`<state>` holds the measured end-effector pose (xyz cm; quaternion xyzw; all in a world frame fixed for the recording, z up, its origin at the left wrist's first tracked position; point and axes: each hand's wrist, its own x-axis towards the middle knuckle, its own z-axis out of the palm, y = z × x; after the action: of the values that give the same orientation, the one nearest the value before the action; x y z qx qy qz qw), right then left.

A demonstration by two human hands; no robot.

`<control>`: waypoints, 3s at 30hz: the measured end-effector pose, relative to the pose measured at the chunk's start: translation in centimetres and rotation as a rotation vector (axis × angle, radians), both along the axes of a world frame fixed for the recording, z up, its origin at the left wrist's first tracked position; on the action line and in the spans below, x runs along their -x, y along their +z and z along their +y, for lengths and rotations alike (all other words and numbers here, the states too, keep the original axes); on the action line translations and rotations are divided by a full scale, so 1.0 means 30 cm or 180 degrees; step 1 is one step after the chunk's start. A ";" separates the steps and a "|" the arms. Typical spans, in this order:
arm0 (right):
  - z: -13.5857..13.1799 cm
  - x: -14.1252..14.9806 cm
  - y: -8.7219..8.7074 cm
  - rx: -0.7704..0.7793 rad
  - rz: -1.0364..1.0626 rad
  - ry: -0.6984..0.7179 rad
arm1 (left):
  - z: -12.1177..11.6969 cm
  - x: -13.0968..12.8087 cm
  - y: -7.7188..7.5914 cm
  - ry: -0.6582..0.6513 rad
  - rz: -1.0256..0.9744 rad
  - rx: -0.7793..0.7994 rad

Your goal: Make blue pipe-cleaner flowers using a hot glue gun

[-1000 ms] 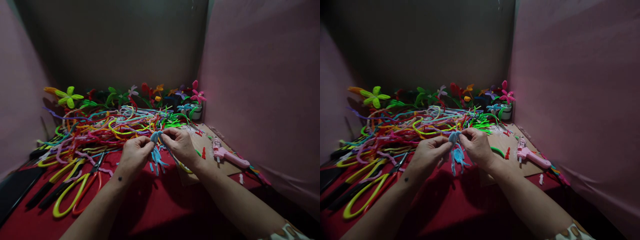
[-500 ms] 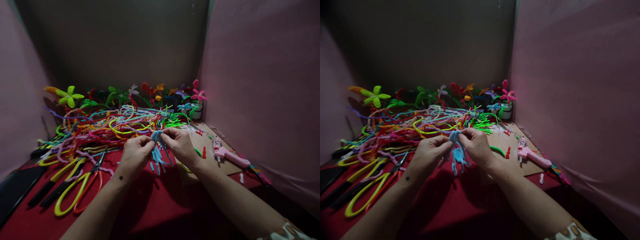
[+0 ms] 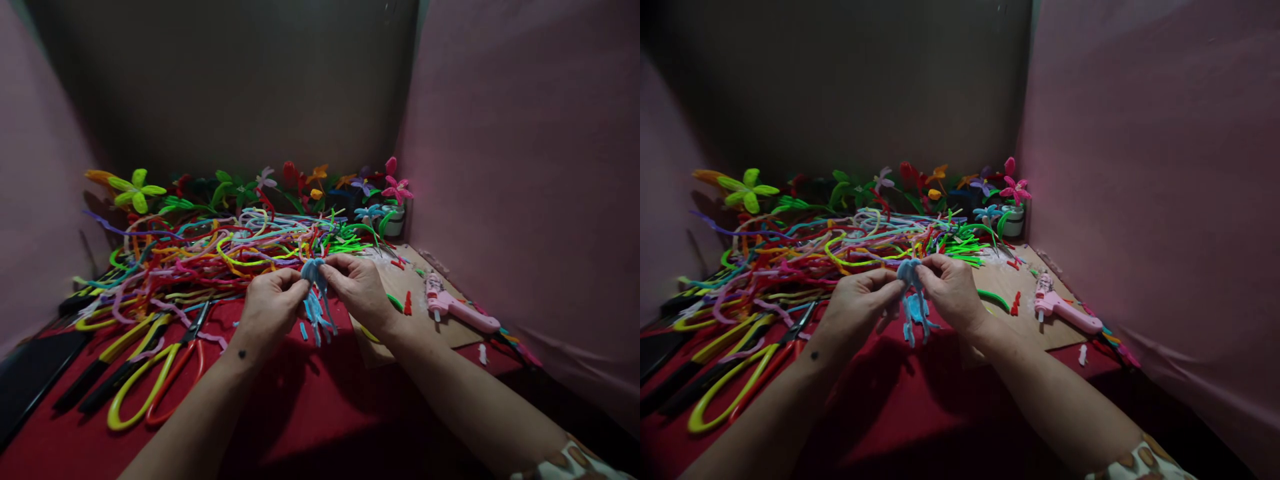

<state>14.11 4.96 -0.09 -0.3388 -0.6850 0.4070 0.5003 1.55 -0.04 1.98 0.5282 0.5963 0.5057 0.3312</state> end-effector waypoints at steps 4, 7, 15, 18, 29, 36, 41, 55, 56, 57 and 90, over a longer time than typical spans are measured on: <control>0.002 0.000 -0.007 0.0012 0.0041 0.0036 | 0.000 0.000 -0.003 0.0005 -0.0028 0.0016; 0.005 0.002 -0.015 0.0013 0.0066 0.0047 | -0.001 0.000 -0.006 -0.0010 -0.0062 0.0059; -0.003 0.007 -0.003 0.0075 0.0203 0.0170 | 0.006 0.005 -0.021 -0.0057 -0.0123 0.0038; -0.020 0.004 0.013 0.0343 0.0365 0.0398 | 0.004 0.007 -0.019 -0.0018 -0.0135 -0.0055; -0.024 0.006 0.007 0.1225 0.0539 0.0720 | 0.000 0.007 -0.012 0.0015 -0.0326 -0.0147; -0.010 0.015 0.000 0.1101 0.0662 0.0613 | -0.002 0.004 -0.013 -0.0148 -0.0495 -0.0302; -0.011 0.004 0.001 0.1111 0.0561 0.0675 | -0.001 0.002 -0.014 -0.0166 -0.0442 -0.0266; -0.011 0.001 -0.005 0.1189 0.0641 0.0861 | 0.017 0.016 -0.041 0.0196 0.0284 -0.0413; -0.009 0.000 -0.008 0.1194 0.0611 0.0807 | 0.019 0.017 -0.039 0.0178 0.0289 -0.0417; -0.007 -0.002 -0.011 0.1212 0.0575 0.0745 | 0.020 0.018 -0.037 0.0147 0.0245 -0.0414; -0.004 -0.029 -0.008 0.0915 -0.0220 0.0697 | 0.014 0.053 -0.055 0.0030 0.1285 -0.1456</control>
<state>14.96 4.85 -0.33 -0.3441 -0.6693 0.5408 0.3757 -0.04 0.38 0.34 0.6761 0.5232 0.5132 0.0761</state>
